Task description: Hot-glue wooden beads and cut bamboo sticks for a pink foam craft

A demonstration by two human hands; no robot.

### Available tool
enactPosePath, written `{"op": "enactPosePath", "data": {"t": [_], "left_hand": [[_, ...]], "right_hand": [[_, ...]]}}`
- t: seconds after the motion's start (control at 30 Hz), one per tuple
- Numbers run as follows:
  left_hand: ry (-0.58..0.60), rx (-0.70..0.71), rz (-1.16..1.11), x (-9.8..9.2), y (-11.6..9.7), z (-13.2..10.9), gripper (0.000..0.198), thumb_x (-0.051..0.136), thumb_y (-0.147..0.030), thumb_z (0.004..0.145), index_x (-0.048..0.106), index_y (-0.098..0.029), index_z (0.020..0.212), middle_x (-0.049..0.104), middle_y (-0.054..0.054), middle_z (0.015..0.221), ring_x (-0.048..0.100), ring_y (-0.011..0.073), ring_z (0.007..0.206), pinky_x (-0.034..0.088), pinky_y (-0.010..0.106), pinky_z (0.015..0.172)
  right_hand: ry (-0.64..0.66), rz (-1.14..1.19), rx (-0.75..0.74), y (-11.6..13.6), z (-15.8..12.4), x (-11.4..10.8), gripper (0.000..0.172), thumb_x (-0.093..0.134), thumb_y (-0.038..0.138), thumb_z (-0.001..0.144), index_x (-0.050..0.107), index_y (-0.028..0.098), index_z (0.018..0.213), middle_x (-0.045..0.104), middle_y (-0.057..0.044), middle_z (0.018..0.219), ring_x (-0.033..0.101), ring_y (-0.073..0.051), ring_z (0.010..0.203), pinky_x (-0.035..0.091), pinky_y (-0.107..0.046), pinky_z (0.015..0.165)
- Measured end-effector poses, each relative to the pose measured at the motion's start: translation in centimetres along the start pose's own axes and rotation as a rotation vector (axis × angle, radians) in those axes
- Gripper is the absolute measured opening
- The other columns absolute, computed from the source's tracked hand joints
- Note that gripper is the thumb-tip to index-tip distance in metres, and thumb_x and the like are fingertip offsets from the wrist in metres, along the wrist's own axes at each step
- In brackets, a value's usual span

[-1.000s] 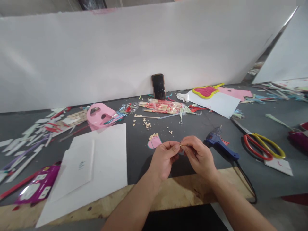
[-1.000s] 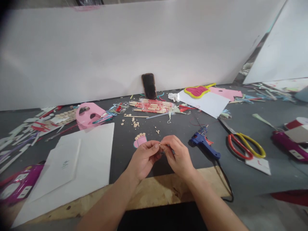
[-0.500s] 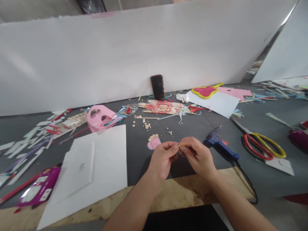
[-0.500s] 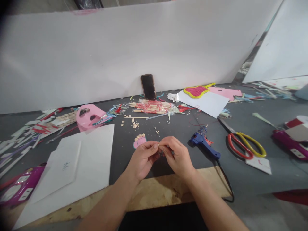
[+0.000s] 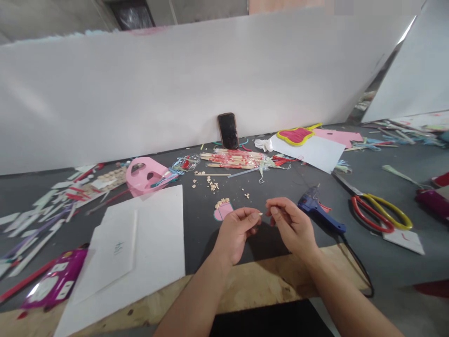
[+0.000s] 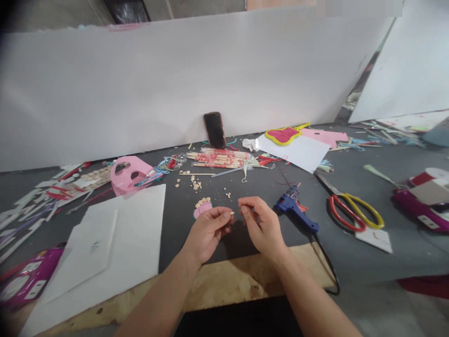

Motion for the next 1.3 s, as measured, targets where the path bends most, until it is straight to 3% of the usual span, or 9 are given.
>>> {"op": "enactPosePath", "data": {"t": [0.07, 0.17, 0.3, 0.57, 0.7, 0.9, 1.1, 1.3], "left_hand": [[-0.043, 0.114, 0.31, -0.3, -0.7, 0.0, 0.013, 0.07, -0.03, 0.072, 0.071, -0.018, 0.076, 0.063, 0.001, 0.067, 0.052, 0.0117, 0.062, 0.038, 0.025, 0.061], [-0.02, 0.361, 0.806, 0.4, -1.8, -0.1, 0.011, 0.06, -0.023, 0.079, 0.072, -0.022, 0.077, 0.066, 0.003, 0.077, 0.055, 0.0177, 0.075, 0.04, 0.031, 0.072], [0.112, 0.541, 1.128, 1.4, -1.4, -0.1, 0.015, 0.06, -0.022, 0.081, 0.073, -0.025, 0.076, 0.068, 0.005, 0.081, 0.054, 0.0242, 0.09, 0.037, 0.038, 0.084], [0.123, 0.548, 1.199, 1.1, -0.8, 0.3, 0.019, 0.061, -0.013, 0.077, 0.075, -0.026, 0.074, 0.068, 0.006, 0.084, 0.055, 0.0243, 0.092, 0.039, 0.039, 0.086], [0.086, 0.533, 1.23, 0.8, -0.9, 0.3, 0.02, 0.06, -0.009, 0.076, 0.073, -0.024, 0.078, 0.068, 0.005, 0.087, 0.057, 0.0235, 0.092, 0.042, 0.038, 0.086], [0.011, 0.532, 1.294, 0.5, -1.7, 0.2, 0.022, 0.054, -0.008, 0.08, 0.069, -0.022, 0.088, 0.069, 0.003, 0.094, 0.061, 0.0187, 0.093, 0.044, 0.032, 0.087], [-0.171, 0.548, 1.445, 0.5, -4.7, 0.2, 0.015, 0.054, -0.017, 0.084, 0.068, -0.022, 0.089, 0.068, 0.005, 0.091, 0.06, 0.0214, 0.091, 0.043, 0.034, 0.084], [-0.19, 0.485, 1.669, 1.1, -6.2, 3.8, 0.019, 0.055, -0.019, 0.083, 0.071, -0.024, 0.092, 0.069, 0.006, 0.095, 0.059, 0.023, 0.094, 0.043, 0.032, 0.082]], "right_hand": [[-0.033, -0.004, 0.016, 0.0, 0.3, -0.7, 0.015, 0.046, 0.027, 0.093, 0.058, 0.022, 0.102, 0.063, -0.003, 0.084, 0.062, -0.013, 0.066, 0.05, -0.024, 0.053], [-0.033, -0.132, -0.054, 0.9, 0.5, -2.1, 0.014, 0.049, 0.024, 0.091, 0.059, 0.022, 0.101, 0.062, -0.005, 0.092, 0.063, -0.016, 0.078, 0.052, -0.028, 0.066], [0.026, -0.392, -0.185, 2.1, -0.5, -4.2, 0.016, 0.047, 0.02, 0.09, 0.06, 0.022, 0.099, 0.062, -0.008, 0.099, 0.061, -0.02, 0.093, 0.049, -0.033, 0.08], [-0.091, -0.675, -0.174, 0.5, -3.1, -10.1, 0.017, 0.047, 0.026, 0.089, 0.062, 0.022, 0.096, 0.065, -0.009, 0.095, 0.062, -0.024, 0.089, 0.05, -0.04, 0.08], [-0.128, -0.772, -0.17, -0.9, -3.7, -11.7, 0.022, 0.045, 0.03, 0.089, 0.064, 0.021, 0.097, 0.066, -0.01, 0.094, 0.061, -0.026, 0.088, 0.048, -0.044, 0.083], [-0.054, -0.92, -0.076, -4.3, -4.4, -12.0, 0.034, 0.045, 0.034, 0.088, 0.061, 0.015, 0.111, 0.064, -0.014, 0.105, 0.056, -0.032, 0.101, 0.045, -0.048, 0.088], [0.019, -0.998, -0.061, -5.2, -3.7, -11.5, 0.037, 0.043, 0.035, 0.089, 0.056, 0.013, 0.116, 0.064, -0.016, 0.106, 0.058, -0.031, 0.097, 0.046, -0.046, 0.086], [0.015, -1.069, -0.046, -5.6, -2.2, -11.1, 0.043, 0.051, 0.043, 0.085, 0.054, 0.014, 0.116, 0.057, -0.02, 0.111, 0.054, -0.033, 0.101, 0.044, -0.044, 0.084]]}}
Point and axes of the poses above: each hand's wrist, its own z-axis towards the middle knuckle, its own x-axis out of the palm, y = z × x, the point moved 6 cm from there along z, towards the middle knuckle
